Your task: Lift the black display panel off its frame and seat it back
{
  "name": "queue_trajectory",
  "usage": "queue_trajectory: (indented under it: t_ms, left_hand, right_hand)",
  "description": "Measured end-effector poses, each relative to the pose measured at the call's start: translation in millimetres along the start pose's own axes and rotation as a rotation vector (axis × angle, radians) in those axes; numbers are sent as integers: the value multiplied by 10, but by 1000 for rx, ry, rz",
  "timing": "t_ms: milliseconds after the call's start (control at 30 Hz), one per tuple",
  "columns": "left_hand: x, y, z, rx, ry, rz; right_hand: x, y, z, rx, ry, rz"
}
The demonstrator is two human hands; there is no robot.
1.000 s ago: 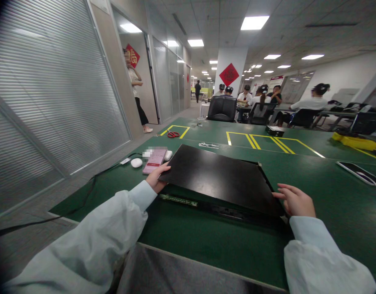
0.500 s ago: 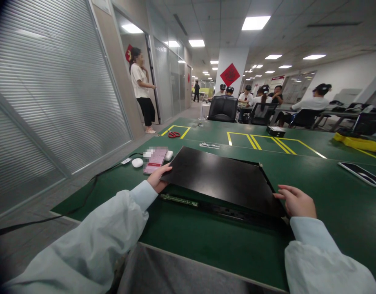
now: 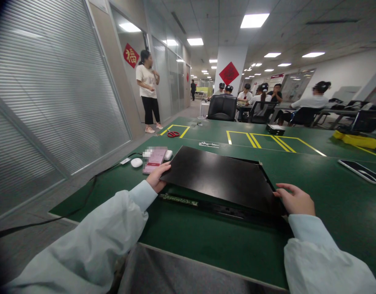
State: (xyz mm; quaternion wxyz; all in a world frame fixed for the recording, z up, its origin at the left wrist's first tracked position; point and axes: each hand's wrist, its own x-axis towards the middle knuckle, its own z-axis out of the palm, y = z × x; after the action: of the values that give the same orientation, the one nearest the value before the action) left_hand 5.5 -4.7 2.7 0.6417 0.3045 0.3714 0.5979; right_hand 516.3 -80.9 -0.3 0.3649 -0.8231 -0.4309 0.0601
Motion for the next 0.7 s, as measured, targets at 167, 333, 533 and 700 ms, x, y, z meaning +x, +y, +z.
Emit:
queue_trajectory:
  t_ms: [167,333,533,700]
  left_hand:
    - [-25,19,31,4,-8,34]
    - [-47,29,50,-4,-42,57]
    - [-44,16,43,15,-39,47]
    - [-33,9,21,44,-39,43]
  right_hand:
    - [-84,-183,-67,40,-41,94]
    - [-25,-65,-4,51,-21,42]
    - [-5,0,35,15,-13,35]
    - [-13,-83,-54,-18,-108,82]
